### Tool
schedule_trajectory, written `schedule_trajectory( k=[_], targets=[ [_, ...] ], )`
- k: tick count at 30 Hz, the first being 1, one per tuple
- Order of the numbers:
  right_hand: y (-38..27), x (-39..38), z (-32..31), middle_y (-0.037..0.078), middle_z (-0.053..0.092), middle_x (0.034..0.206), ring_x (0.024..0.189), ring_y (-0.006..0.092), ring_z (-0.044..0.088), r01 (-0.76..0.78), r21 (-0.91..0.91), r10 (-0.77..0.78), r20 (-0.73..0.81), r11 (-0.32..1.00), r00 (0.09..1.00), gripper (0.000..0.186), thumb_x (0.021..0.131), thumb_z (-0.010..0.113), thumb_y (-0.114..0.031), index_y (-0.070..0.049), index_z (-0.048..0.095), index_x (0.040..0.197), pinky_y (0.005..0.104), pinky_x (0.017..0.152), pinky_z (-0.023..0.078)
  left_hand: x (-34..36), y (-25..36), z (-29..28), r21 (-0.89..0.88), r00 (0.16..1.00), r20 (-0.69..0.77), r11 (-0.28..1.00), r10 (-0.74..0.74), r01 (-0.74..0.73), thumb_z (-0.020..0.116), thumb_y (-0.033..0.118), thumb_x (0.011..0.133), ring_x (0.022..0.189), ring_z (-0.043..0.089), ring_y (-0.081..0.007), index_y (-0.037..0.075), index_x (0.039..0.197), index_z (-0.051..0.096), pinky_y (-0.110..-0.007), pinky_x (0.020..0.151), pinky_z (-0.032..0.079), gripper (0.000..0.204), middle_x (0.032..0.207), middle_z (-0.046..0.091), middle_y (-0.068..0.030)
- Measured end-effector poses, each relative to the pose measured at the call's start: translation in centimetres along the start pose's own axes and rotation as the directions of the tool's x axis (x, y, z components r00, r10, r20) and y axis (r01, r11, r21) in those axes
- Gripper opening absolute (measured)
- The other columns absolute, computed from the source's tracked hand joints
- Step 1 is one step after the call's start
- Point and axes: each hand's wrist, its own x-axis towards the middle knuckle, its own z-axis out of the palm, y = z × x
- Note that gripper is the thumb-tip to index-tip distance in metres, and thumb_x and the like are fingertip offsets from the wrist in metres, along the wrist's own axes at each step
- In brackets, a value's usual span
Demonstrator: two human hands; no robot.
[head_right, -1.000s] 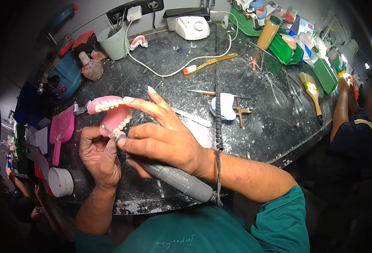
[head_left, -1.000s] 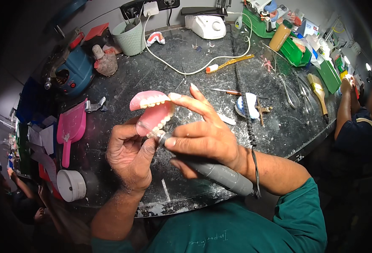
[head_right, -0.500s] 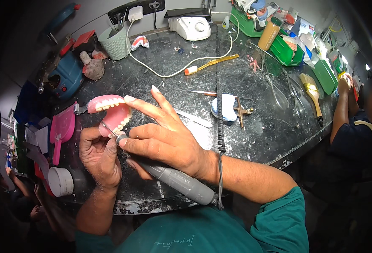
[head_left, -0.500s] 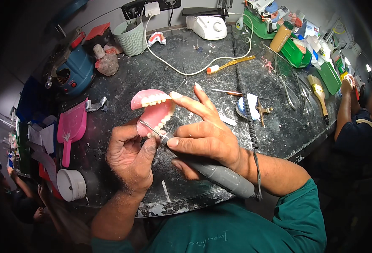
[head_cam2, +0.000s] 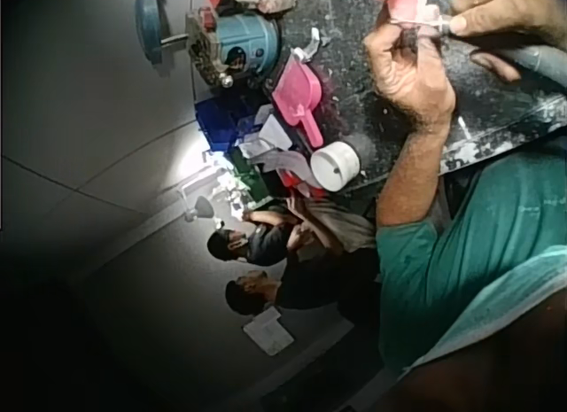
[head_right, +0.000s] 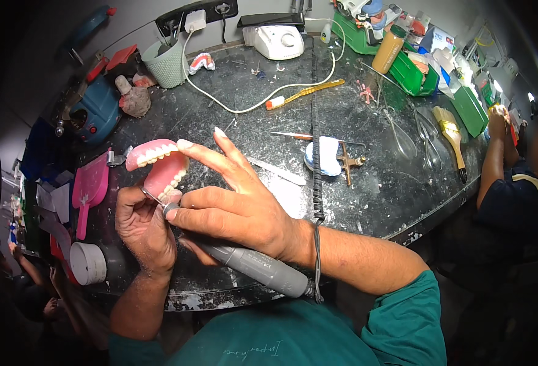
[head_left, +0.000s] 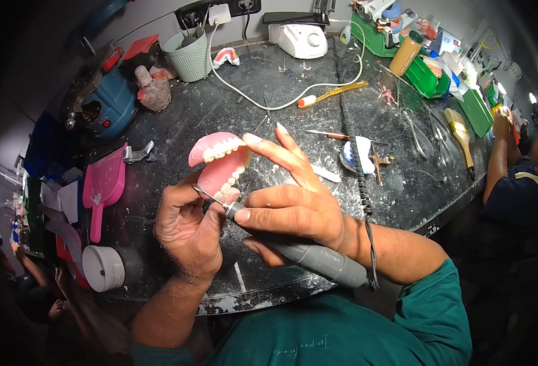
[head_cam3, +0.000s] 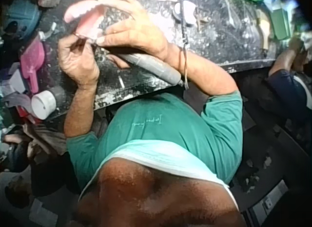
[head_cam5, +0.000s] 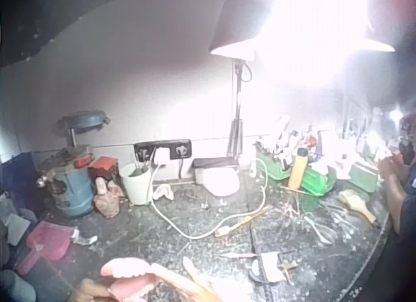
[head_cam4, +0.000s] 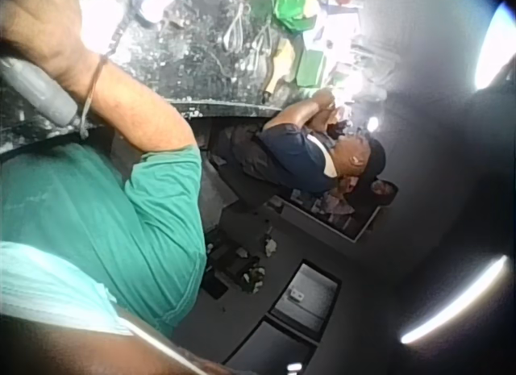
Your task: The person sits down at a workstation, picks up a denture and a rotary tool, and grinds various areas of the denture using the rotary tool while turning it by hand.
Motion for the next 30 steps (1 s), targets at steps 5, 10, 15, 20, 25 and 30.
schedule_trajectory(
  k=[5, 10, 15, 20, 25, 30],
  targets=[
    [0.0, 0.1, 0.1, 0.004, 0.065, 0.106, 0.131, 0.0438, 0.049, -0.023, -0.004, 0.023, 0.011, 1.000, 1.000, 0.047, 0.071, 0.084, -0.016, -0.012, 0.066, 0.114, 0.0671, 0.112, 0.021, -0.2, -0.3, -0.3, 0.037, 1.000, -0.015, 0.999, 0.019, -0.019, 0.063, -0.010, 0.088, 0.105, 0.061, -0.0204, -0.001, 0.107, 0.052, -0.035, 0.094, 0.050, 0.023, 0.115, 0.061, -0.0199],
    [0.1, 0.2, 0.3, 0.005, 0.064, 0.106, 0.130, 0.0447, 0.050, -0.014, 0.058, 0.015, -0.025, 0.998, 1.000, 0.044, 0.071, 0.082, -0.011, -0.011, 0.067, 0.112, 0.0669, 0.112, 0.021, -0.1, -0.1, -0.1, -0.028, 1.000, -0.022, 1.000, 0.007, -0.007, 0.064, -0.010, 0.087, 0.100, 0.062, -0.0172, 0.000, 0.107, 0.053, -0.031, 0.091, 0.050, 0.025, 0.109, 0.064, -0.0159],
    [0.2, 0.4, -0.7, 0.008, 0.061, 0.099, 0.126, 0.0431, 0.054, -0.020, 0.142, 0.027, -0.050, 0.990, 0.998, 0.044, 0.072, 0.080, -0.001, -0.007, 0.064, 0.113, 0.0654, 0.112, 0.026, 0.4, 0.5, 0.2, -0.104, 0.998, -0.046, 0.994, -0.047, 0.042, 0.066, -0.008, 0.087, 0.094, 0.061, -0.0117, 0.000, 0.108, 0.054, -0.028, 0.086, 0.049, 0.026, 0.101, 0.065, -0.0102],
    [1.0, 0.2, -0.5, 0.008, 0.062, 0.098, 0.124, 0.0410, 0.057, 0.029, 0.088, -0.024, -0.062, 0.996, 0.998, 0.044, 0.072, 0.081, -0.003, -0.007, 0.066, 0.113, 0.0652, 0.112, 0.026, 0.5, 0.7, 0.4, -0.116, 0.995, -0.063, 0.991, -0.078, 0.070, 0.067, -0.005, 0.087, 0.091, 0.060, -0.0103, -0.001, 0.112, 0.054, -0.025, 0.085, 0.048, 0.028, 0.101, 0.065, -0.0095],
    [0.8, 0.4, -0.7, 0.007, 0.062, 0.099, 0.123, 0.0402, 0.057, 0.049, 0.053, -0.048, -0.023, 0.997, 0.999, 0.044, 0.070, 0.082, -0.006, -0.007, 0.067, 0.112, 0.0653, 0.112, 0.026, 0.5, 0.8, 0.4, -0.113, 0.993, -0.063, 0.989, -0.100, 0.093, 0.067, -0.005, 0.088, 0.090, 0.059, -0.0098, -0.002, 0.112, 0.054, -0.025, 0.083, 0.047, 0.028, 0.101, 0.064, -0.0086],
    [1.1, -0.1, -0.6, 0.008, 0.062, 0.102, 0.125, 0.0405, 0.055, 0.021, 0.065, -0.019, -0.028, 0.998, 0.999, 0.045, 0.070, 0.082, -0.012, -0.007, 0.068, 0.113, 0.0653, 0.113, 0.024, 0.5, 0.9, 0.4, -0.072, 0.994, -0.060, 0.994, -0.091, 0.086, 0.066, -0.005, 0.088, 0.089, 0.058, -0.0093, -0.001, 0.112, 0.053, -0.024, 0.082, 0.047, 0.027, 0.100, 0.063, -0.0077]
  ],
)
